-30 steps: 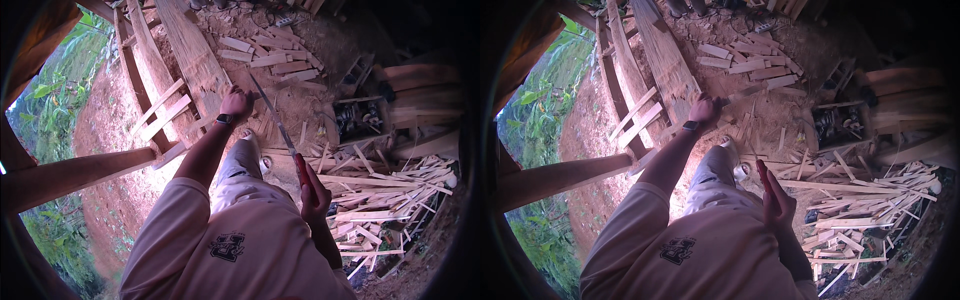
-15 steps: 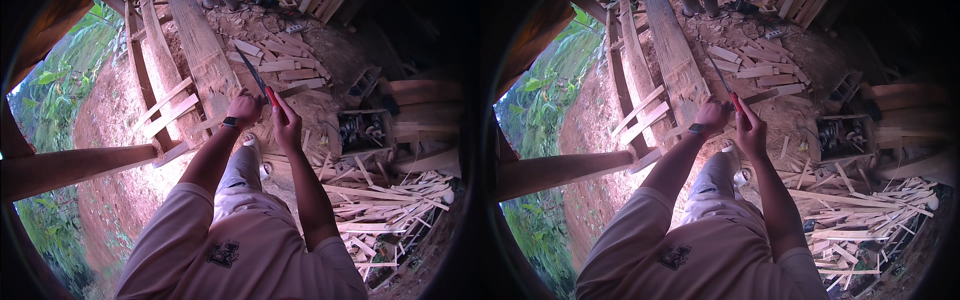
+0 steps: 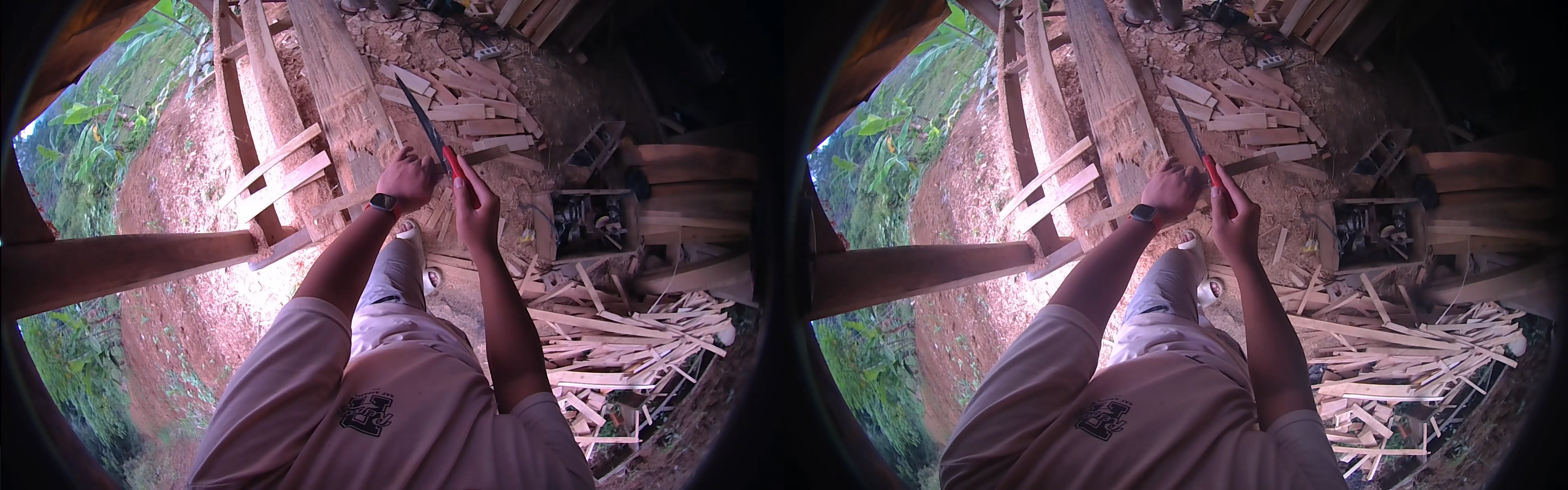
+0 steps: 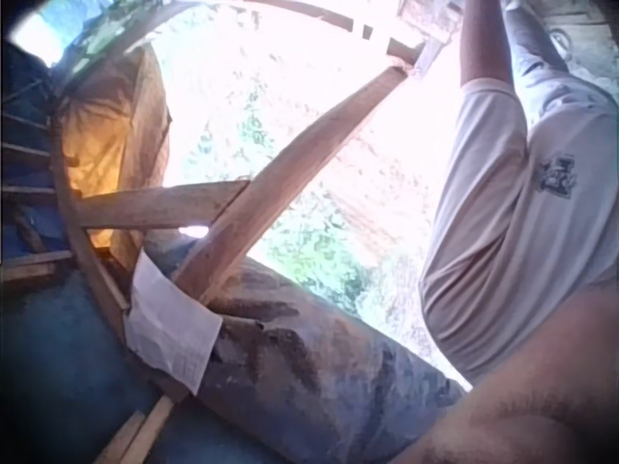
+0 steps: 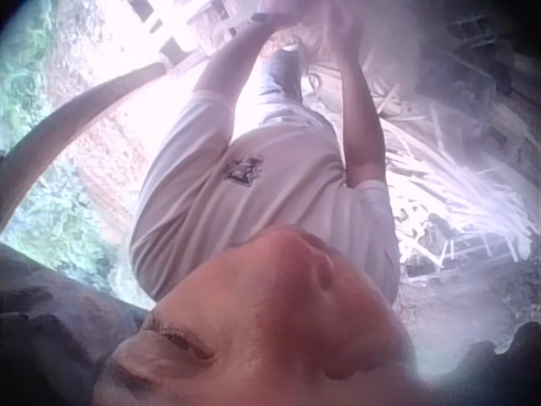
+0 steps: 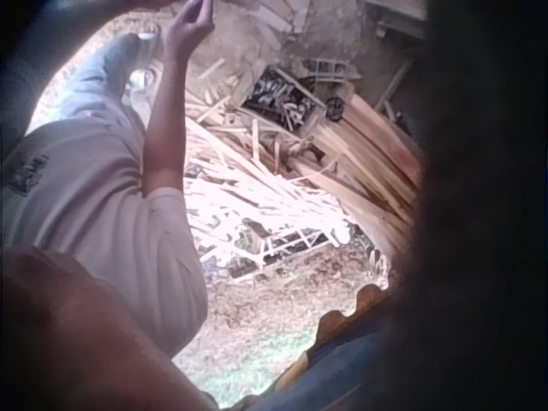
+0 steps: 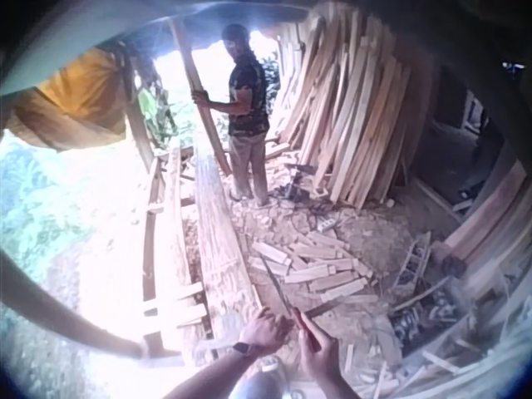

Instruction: The person uses a red-handled knife to cut thin wooden strips on a wooden workbench. They repeatedly position the strips, slice them, and set the cut pieces aside.

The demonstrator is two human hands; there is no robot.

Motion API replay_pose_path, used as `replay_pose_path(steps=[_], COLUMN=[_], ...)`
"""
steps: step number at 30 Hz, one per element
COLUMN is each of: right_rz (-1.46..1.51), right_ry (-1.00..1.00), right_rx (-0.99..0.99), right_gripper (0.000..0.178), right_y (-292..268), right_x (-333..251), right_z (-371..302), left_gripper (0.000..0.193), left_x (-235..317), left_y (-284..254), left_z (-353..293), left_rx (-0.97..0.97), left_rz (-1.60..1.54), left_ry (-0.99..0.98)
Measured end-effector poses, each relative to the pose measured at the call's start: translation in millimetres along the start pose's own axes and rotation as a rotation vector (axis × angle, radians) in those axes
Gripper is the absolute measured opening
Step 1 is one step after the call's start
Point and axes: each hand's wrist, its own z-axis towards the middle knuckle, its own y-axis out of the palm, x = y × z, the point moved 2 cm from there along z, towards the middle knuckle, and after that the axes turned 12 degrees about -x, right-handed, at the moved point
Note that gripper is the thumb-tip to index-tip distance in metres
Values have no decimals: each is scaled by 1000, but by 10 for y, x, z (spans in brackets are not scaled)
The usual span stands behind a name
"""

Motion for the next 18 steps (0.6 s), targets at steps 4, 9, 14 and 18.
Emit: replay_pose_path(steps=[4,9,14,18], right_rz=[-60,-76,-88,-145], right_ry=[6,37,185,312], right_rx=[-40,-71,-121,-198], right_gripper=[41,42,44,46], right_y=[-13,-146,-499,-915], right_x=[-63,-145,-421,-897], right_z=[-51,-320,-1010,-1693], left_gripper=[27,27,28,29], left_x=[-65,-72,-91,-139], left_y=[82,95,139,172], left_z=[26,38,96,67], left_rx=[11,-9,-5,3], left_rz=[-34,-44,-78,-69], left_ry=[1,23,-42,-34])
